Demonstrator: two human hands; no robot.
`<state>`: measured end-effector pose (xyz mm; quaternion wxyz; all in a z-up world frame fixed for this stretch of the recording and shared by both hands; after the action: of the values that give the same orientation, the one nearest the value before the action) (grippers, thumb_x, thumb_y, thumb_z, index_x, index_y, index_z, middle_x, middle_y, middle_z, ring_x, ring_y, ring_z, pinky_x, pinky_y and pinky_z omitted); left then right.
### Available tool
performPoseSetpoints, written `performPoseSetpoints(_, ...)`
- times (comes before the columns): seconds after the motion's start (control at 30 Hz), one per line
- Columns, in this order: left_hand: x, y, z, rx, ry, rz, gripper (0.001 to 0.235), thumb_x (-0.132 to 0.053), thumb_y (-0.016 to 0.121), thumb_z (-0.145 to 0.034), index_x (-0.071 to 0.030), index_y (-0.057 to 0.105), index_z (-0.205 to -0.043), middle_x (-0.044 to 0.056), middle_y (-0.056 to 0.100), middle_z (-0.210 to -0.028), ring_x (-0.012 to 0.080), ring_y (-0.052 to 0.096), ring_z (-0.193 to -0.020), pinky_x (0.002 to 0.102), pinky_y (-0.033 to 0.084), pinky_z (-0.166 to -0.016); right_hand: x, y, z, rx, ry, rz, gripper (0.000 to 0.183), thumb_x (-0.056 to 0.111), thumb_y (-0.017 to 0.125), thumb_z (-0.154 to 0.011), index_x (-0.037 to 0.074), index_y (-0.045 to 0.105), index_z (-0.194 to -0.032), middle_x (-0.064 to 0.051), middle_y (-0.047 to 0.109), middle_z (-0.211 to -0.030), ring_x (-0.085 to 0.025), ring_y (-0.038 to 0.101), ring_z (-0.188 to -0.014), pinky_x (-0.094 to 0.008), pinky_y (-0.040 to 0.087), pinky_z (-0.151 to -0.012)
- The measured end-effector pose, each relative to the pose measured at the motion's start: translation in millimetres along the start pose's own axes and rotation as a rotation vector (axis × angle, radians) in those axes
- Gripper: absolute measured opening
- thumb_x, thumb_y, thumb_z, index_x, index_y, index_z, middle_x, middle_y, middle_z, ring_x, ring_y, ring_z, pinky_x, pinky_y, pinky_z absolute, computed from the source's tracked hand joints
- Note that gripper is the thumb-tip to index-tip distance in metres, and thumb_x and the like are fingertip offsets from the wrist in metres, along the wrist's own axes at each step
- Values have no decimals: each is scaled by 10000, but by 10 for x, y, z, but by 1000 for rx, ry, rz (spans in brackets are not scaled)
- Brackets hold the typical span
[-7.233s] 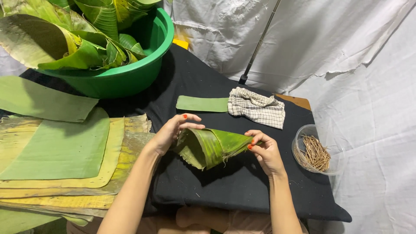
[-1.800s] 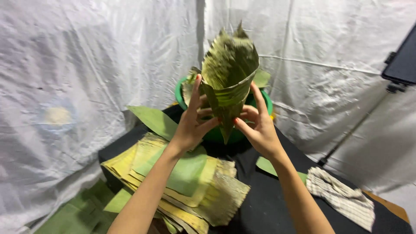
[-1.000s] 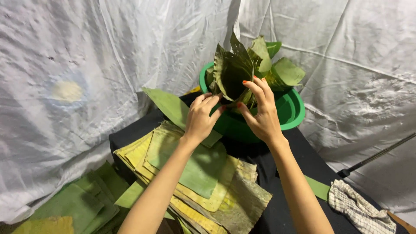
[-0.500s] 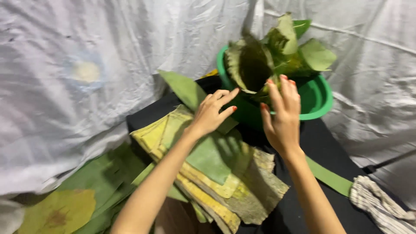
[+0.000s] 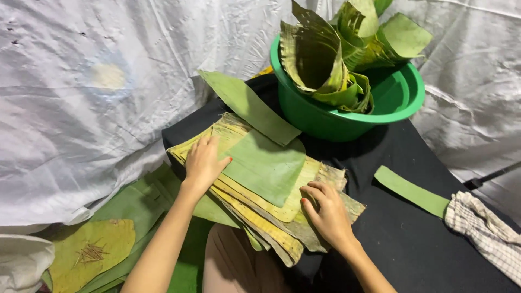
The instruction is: Wiping banana leaves with a cloth, rolling them into cones, and securing them with small wooden sticks.
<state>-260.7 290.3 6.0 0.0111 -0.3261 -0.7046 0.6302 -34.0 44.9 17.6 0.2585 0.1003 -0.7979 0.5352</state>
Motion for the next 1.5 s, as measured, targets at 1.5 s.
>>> performPoseSetpoints(1.5, 696, -542, 465, -78, -6, 61, 528, -368, 698, -858, -118, 652, -1321, 89, 573, -1393, 321, 529, -1199, 451, 431, -1007, 808, -250, 709, 40, -484, 118, 531, 370, 833, -752, 147, 663, -1203, 2, 638, -1151, -201, 587, -956, -342, 483, -859)
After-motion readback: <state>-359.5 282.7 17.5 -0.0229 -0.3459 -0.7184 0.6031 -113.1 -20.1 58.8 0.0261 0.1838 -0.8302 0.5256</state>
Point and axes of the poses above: each hand's wrist, its own z-axis away from the middle knuckle, its own y-axis out of the palm, x = y × z, the point moved 5 cm from there along -z, towards the middle knuckle
